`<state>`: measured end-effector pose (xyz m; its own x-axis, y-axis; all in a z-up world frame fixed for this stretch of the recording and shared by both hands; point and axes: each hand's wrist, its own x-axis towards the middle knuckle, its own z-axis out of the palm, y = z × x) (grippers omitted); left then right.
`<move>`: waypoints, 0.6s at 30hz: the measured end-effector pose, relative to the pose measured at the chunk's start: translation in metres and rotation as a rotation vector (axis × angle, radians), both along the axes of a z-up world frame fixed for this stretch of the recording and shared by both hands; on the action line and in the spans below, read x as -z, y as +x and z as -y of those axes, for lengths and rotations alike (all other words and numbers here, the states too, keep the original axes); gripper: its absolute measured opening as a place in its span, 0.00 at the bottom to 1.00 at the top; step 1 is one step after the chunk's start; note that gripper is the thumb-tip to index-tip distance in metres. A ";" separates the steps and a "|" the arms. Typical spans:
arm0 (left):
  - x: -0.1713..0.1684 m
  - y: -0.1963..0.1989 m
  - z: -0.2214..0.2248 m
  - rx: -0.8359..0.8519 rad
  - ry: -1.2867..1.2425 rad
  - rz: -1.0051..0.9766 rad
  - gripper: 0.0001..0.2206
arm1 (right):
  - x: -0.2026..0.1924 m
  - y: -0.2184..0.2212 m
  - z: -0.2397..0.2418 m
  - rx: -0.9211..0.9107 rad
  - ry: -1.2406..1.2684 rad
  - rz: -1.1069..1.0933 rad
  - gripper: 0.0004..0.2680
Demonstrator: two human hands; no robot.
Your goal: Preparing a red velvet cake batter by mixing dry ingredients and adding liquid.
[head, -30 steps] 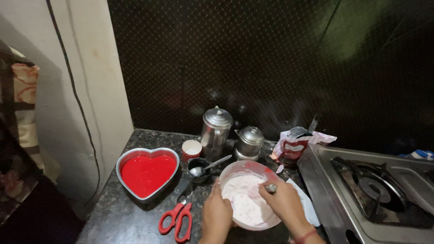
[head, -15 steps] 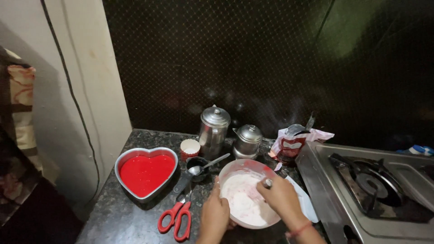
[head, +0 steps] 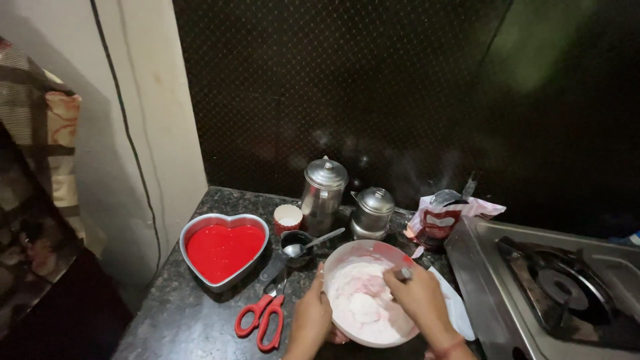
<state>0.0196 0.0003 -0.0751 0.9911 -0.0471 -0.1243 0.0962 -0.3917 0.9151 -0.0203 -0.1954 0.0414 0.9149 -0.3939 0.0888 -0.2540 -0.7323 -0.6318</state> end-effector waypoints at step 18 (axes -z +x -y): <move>-0.059 -0.045 -0.004 -0.039 -0.185 -0.076 0.26 | 0.037 -0.031 0.095 -0.098 0.927 0.068 0.14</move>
<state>-0.0250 0.0039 -0.0160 0.9807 -0.0378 -0.1919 0.1798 -0.2119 0.9606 -0.0516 -0.2908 0.0046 0.9521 -0.2558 -0.1675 -0.1585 0.0555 -0.9858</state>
